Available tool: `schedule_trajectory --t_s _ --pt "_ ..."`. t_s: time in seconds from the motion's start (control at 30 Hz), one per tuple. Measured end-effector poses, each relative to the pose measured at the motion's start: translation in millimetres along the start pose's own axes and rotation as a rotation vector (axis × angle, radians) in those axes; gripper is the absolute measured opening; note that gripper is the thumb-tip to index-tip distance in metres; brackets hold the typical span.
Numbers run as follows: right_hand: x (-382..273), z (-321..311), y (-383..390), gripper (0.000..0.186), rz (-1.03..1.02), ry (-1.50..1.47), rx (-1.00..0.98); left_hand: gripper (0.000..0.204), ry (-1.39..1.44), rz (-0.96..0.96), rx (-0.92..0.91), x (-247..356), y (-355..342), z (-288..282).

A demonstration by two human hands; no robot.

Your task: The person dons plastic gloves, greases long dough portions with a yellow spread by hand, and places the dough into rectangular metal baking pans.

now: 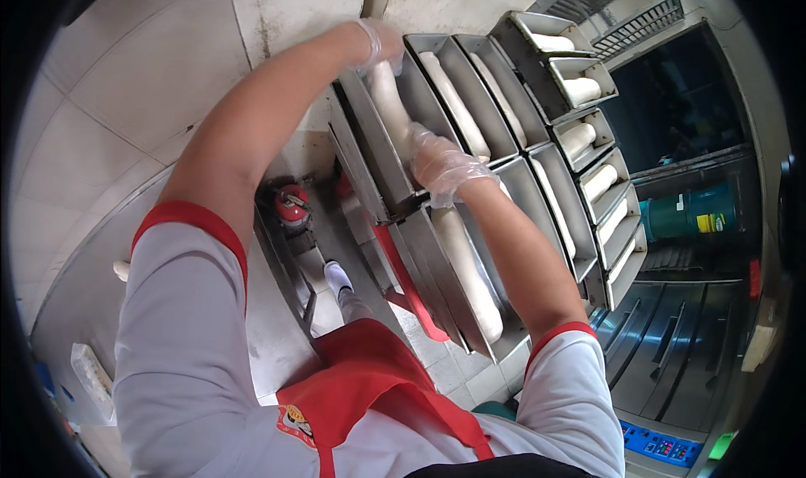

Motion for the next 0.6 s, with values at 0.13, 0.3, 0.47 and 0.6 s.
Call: schedule_trajectory --t_s 0.13,0.3,0.47,0.6 --pt "-4 1 -23 0.033 0.012 -0.172 0.108 0.022 0.003 -0.14 -0.164 -7 -17 36" --pt "36 -32 -10 0.035 0.213 -0.824 0.306 0.044 0.203 -0.273 -0.019 -7 19 43" --pt "37 -123 101 0.041 0.295 -1.431 0.98 0.035 0.319 -0.712 1.095 38 240 25" --pt "-29 -193 115 0.048 -0.131 -1.488 0.973 0.06 0.109 -1.275 0.376 33 464 173"
Point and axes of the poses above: each hand's wrist, its own y-axis away from the middle knuckle, its own z-axis out of the palm, x = y × z, the point moved 4 cm from there along -y, towards the middle knuckle, and after that the axes turned 14 degrees about -y, right-handed, at the moved point
